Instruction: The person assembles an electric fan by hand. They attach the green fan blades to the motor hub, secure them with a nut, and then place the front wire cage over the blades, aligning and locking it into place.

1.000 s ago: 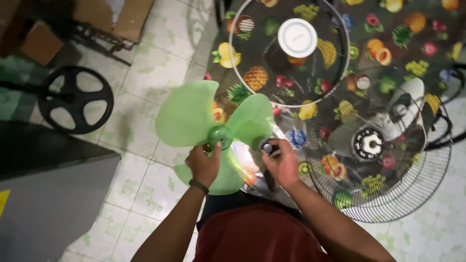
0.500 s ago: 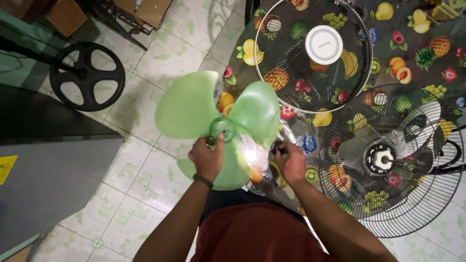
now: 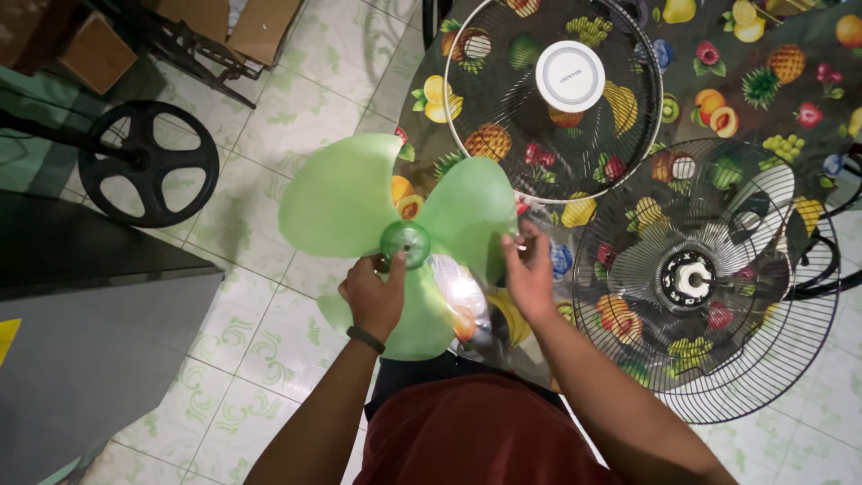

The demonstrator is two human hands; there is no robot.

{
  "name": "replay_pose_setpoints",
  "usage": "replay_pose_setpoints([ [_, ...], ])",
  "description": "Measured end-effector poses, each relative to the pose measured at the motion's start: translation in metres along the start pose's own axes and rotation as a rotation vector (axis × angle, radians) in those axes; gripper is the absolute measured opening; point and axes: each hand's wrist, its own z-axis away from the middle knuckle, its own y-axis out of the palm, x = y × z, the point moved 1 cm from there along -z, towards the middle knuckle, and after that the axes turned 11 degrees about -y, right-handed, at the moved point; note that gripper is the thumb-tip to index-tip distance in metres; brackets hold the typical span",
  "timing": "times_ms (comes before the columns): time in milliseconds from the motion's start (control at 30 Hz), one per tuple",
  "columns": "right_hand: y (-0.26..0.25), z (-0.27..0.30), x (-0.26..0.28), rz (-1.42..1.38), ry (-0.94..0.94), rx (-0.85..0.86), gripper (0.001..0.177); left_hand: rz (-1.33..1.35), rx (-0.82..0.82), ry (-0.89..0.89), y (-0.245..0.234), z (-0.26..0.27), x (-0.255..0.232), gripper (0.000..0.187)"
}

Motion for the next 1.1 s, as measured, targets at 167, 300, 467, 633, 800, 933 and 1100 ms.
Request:
replay_pose_setpoints([
  [167,-0.001,-0.027,0.040,0.213,-0.039,0.046,0.057,-0.071,0.019,0.092,-0.011,0.002,-0.009,0.042],
  [300,0.000,-0.038,0.086,0.684,-0.505,0.237,0.065,-0.157,0.000,0.175,-0.013,0.002,-0.024,0.041],
  [467,0.015,-0.046,0.122,0.946,-0.761,0.503,0.060,-0.112,-0.048,0.265,-0.018,-0.005,-0.048,0.039],
  [633,0.030,-0.051,0.137,0.936,-0.780,0.602,0.049,-0.111,-0.060,0.337,-0.019,-0.012,-0.070,0.039],
  [800,0.029,-0.063,0.152,0.939,-0.777,0.601,0.042,-0.133,-0.053,0.364,-0.014,-0.013,-0.089,0.038],
  [933,0.015,-0.065,0.159,0.905,-0.788,0.542,0.036,-0.111,-0.110,0.493,-0.014,-0.011,-0.104,0.038],
  [1100,-0.008,-0.062,0.163,0.829,-0.771,0.498,0.030,-0.122,-0.163,0.626,-0.021,-0.008,-0.131,0.037],
])
